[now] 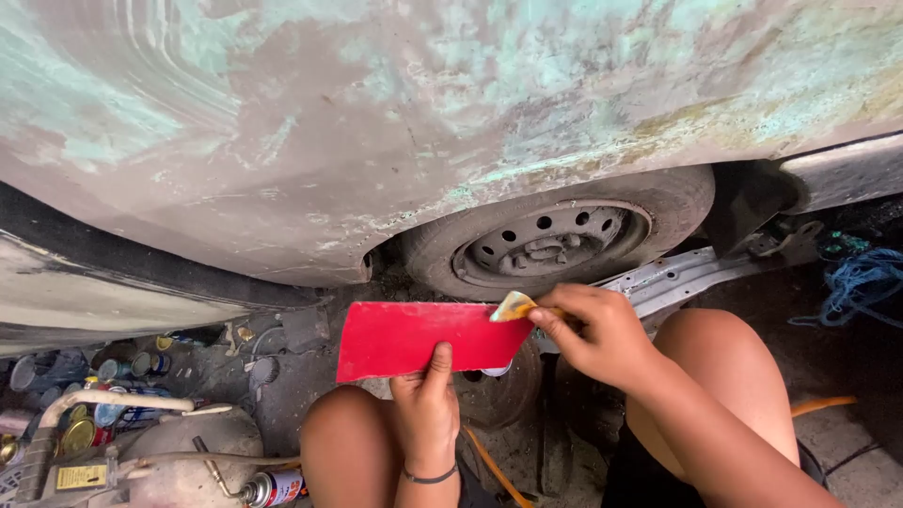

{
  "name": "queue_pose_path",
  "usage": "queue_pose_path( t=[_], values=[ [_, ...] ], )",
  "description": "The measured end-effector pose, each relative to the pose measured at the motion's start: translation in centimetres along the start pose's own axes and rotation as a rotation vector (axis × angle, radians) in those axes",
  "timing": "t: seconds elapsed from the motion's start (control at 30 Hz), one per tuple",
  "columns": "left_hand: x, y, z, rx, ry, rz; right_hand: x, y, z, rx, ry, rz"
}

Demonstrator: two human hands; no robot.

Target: The person is applying a light-colored body filler to the lower side panel of a car using a red plastic spreader and a small yellow scraper. They scoop the filler from the spreader and smooth it onto the car's surface near the wheel well.

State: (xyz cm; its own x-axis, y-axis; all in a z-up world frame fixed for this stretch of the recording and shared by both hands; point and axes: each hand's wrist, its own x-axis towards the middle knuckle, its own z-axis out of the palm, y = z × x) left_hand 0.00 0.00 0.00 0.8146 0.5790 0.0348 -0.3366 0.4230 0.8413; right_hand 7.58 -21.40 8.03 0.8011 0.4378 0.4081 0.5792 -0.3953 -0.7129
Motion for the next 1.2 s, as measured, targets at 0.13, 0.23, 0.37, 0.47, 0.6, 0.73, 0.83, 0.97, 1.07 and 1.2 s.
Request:
queue_pose_path(
  t=[0.13, 0.23, 0.37, 0.47, 0.6, 0.73, 0.83, 0.97, 1.07, 1.2],
  values=[
    [0.2, 0.9, 0.8, -0.124, 0.084, -0.071, 0.4, 0.0, -1.5, 0.001, 0.041, -0.139],
    [0.2, 1.8, 1.2, -0.152, 0.167, -0.132, 0.2, 0.7, -1.4, -0.105, 0.027, -0.226],
    [-0.1, 1.6, 0.1, -0.182, 0.114, -0.094, -0.3, 0.4, -1.2, -0.239, 0.025, -0.29],
    [-0.6, 1.2, -1.5, -0.195, 0.036, -0.026, -0.5, -0.2, -1.4, -0.273, 0.056, -0.316],
    [-1.1, 0.4, -4.1, -0.145, 0.005, -0.028, -1.2, -0.1, -2.0, -0.404, 0.072, -0.267],
    [-1.5, 0.8, -4.0, -0.156, -0.025, 0.061, -1.8, -0.4, -1.9, -0.285, 0.157, -0.178],
    [-1.5, 0.6, -4.3, -0.142, 0.022, 0.039, -2.6, 0.0, -1.4, -0.161, 0.198, -0.074],
    [-1.6, 0.8, -3.7, -0.153, 0.013, 0.06, -2.7, -0.1, -0.3, -0.259, 0.111, 0.023],
    [-1.6, 1.3, -2.8, -0.156, -0.026, 0.066, -2.5, -0.1, 0.5, -0.286, 0.117, 0.117],
    [-1.3, 1.6, -2.4, -0.146, -0.046, 0.079, -2.1, 0.1, 1.1, -0.225, 0.13, 0.164]
  ],
)
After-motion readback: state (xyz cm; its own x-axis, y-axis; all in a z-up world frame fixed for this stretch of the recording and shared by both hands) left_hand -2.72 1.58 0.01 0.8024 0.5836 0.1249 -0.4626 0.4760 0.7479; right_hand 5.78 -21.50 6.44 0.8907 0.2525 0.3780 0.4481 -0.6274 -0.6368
